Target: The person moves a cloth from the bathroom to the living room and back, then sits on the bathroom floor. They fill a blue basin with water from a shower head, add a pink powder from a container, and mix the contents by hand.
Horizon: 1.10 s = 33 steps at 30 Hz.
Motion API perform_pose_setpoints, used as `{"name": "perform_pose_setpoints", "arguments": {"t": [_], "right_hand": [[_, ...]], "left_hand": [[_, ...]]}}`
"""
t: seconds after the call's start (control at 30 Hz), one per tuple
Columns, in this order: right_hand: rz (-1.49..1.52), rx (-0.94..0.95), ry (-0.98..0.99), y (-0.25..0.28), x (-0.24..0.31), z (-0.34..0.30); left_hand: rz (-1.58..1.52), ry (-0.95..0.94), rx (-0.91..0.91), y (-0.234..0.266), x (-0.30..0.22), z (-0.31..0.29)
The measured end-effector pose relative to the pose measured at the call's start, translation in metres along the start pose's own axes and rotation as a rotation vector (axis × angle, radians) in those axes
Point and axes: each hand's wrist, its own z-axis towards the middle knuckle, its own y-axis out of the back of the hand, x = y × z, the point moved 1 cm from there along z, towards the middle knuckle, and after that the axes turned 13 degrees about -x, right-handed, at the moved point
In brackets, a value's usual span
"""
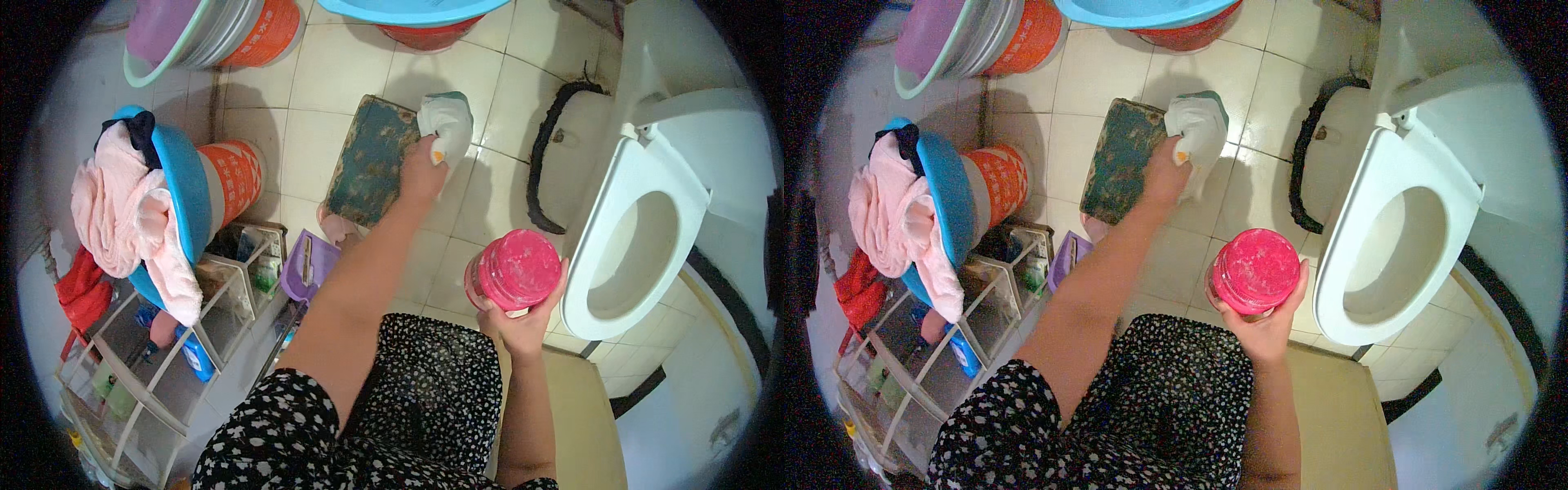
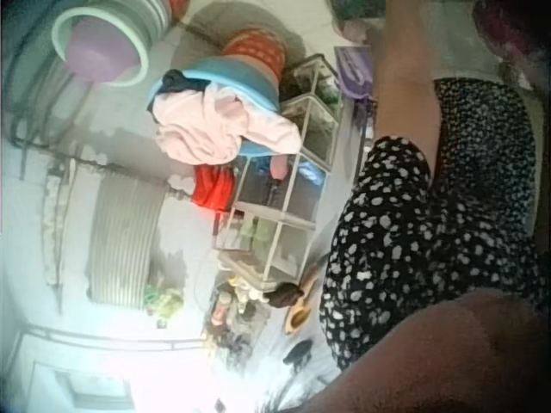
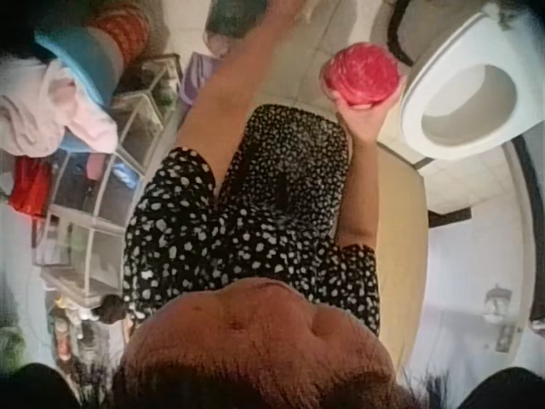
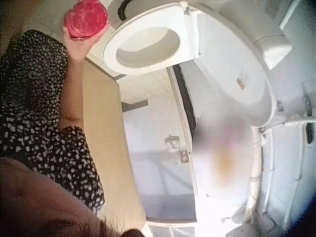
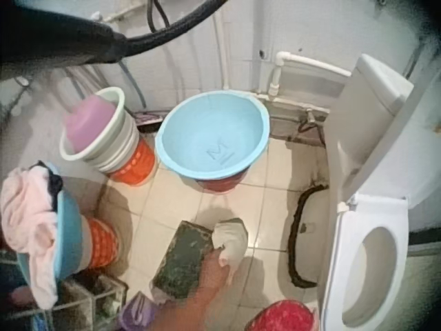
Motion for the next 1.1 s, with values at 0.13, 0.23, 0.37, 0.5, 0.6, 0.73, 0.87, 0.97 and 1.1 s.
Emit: {"name": "perform_pose_setpoints", "arguments": {"t": [0.13,0.23,0.37,0.5,0.6,0.73,0.87,0.97,1.1], "right_hand": [[0.073,-0.008,-0.034,-0.002,0.015,-0.010],[0.070,0.007,-0.025,-0.004,0.029,-0.014],[-0.026,0.038,0.018,-0.013,0.043,-0.015],[-0.039,0.024,0.024,-0.022,0.050,-0.016],[-0.011,0.027,0.033,-0.027,0.047,-0.017],[0.030,0.045,-0.037,-0.028,0.044,-0.021],[0.055,0.056,-0.055,-0.028,0.043,-0.024],[0.065,0.068,-0.068,-0.027,0.044,-0.025],[-0.045,0.102,0.026,-0.028,0.038,-0.019]], "left_hand": [[-0.532,0.305,-0.007,0.063,-0.009,-0.018],[-0.881,0.556,-0.091,0.126,-0.024,-0.050],[-1.062,0.587,-0.231,0.132,0.038,-0.085],[-0.916,0.903,-0.376,0.107,0.080,-0.106],[-1.012,1.078,-0.323,0.076,0.136,-0.111],[-1.586,0.991,-0.229,0.108,0.101,-0.094],[-1.373,1.018,-0.153,0.127,0.101,-0.077],[-1.401,0.967,-0.118,0.129,0.085,-0.074],[-1.288,1.055,-0.061,0.099,0.077,-0.101]]}}
